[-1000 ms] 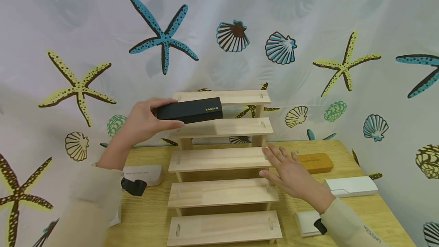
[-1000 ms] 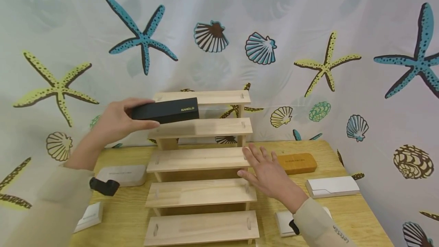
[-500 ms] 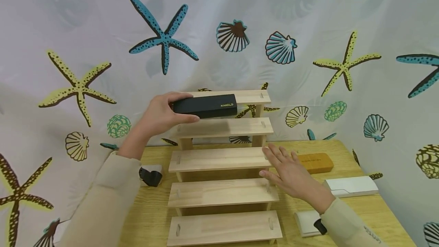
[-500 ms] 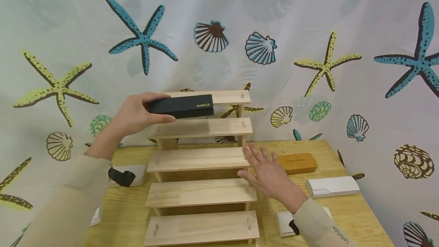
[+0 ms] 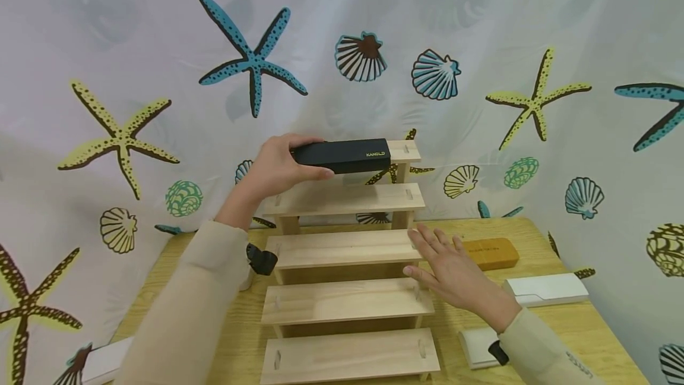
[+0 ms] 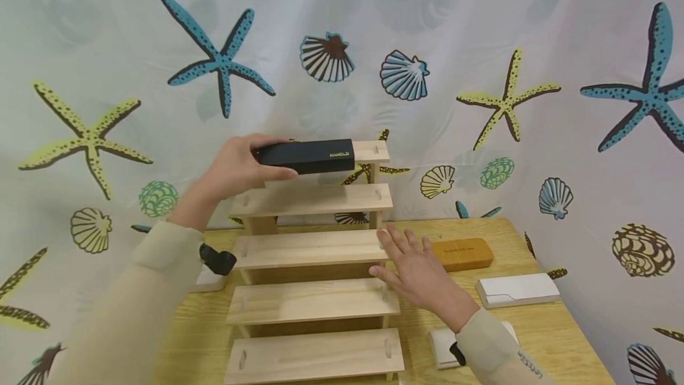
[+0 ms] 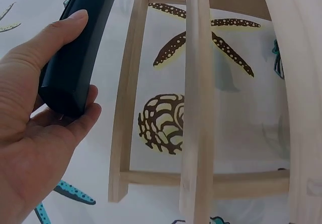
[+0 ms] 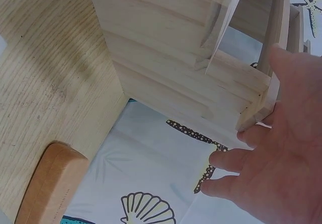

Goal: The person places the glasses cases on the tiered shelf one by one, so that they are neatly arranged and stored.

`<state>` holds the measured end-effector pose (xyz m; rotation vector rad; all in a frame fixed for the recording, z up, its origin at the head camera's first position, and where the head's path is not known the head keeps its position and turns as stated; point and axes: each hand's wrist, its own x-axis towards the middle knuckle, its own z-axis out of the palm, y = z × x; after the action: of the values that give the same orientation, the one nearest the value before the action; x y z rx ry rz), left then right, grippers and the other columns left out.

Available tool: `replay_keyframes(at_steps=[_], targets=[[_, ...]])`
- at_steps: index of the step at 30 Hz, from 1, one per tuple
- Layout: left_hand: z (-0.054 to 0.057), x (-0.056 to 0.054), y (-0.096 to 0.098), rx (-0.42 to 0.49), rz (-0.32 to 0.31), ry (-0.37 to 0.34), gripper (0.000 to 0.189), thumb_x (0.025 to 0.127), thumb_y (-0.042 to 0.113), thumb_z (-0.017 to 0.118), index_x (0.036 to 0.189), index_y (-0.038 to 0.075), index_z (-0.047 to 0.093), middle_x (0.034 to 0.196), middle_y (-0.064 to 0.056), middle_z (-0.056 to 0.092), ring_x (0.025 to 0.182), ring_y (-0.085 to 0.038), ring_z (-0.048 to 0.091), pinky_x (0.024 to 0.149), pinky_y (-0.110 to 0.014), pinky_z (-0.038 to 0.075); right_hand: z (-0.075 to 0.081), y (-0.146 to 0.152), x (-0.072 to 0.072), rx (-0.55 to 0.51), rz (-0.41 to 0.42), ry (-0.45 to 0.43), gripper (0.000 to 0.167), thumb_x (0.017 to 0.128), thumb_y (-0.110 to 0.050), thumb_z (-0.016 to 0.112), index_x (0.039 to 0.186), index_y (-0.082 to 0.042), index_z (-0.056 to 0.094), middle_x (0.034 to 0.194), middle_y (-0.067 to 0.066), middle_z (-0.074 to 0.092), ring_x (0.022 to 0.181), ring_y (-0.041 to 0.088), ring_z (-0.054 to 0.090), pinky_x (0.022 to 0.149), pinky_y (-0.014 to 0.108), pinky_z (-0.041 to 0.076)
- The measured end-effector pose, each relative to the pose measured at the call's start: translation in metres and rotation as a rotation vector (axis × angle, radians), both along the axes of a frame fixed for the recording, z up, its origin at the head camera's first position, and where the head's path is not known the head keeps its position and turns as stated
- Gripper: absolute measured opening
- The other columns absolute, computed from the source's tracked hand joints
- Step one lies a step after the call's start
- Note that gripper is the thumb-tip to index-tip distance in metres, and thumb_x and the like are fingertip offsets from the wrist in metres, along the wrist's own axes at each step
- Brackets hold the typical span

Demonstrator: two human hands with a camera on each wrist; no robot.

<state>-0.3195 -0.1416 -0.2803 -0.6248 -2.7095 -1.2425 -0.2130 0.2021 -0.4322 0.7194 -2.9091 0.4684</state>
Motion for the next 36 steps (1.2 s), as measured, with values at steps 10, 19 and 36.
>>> replay_keyframes(at_steps=[10, 19, 36], targets=[[0.010, -0.015, 0.032, 0.024, -0.004, -0.008, 0.069, 0.080, 0.033, 0.093, 0.141, 0.016, 0.068, 0.143, -0.008, 0.064, 0.117, -0.028, 0.063, 0.098, -0.044, 0.054, 0.004, -0.001, 0.001, -0.008, 0.008, -0.004, 0.078, 0.107, -0.049, 0.057, 0.167, -0.006, 0.029, 0.173, 0.021, 0.027, 0.154, 0.055, 0.031, 0.119, 0.077, 0.024], [0.014, -0.027, 0.050, 0.032, -0.041, 0.018, 0.067, 0.080, 0.031, 0.094, 0.140, 0.013, 0.069, 0.143, -0.009, 0.065, 0.117, -0.027, 0.064, 0.098, -0.043, 0.054, 0.005, 0.001, 0.001, -0.002, 0.000, -0.013, 0.078, 0.107, -0.050, 0.056, 0.167, -0.007, 0.029, 0.173, 0.021, 0.026, 0.154, 0.055, 0.031, 0.119, 0.077, 0.024], [0.003, -0.048, 0.068, 0.001, 0.002, -0.006, 0.070, 0.083, 0.030, 0.092, 0.144, 0.009, 0.065, 0.148, -0.012, 0.060, 0.130, -0.030, 0.057, 0.108, -0.046, 0.051, 0.003, 0.001, 0.001, -0.009, 0.003, -0.019, 0.079, 0.107, -0.050, 0.055, 0.167, -0.005, 0.028, 0.173, 0.022, 0.025, 0.154, 0.055, 0.031, 0.119, 0.078, 0.023]])
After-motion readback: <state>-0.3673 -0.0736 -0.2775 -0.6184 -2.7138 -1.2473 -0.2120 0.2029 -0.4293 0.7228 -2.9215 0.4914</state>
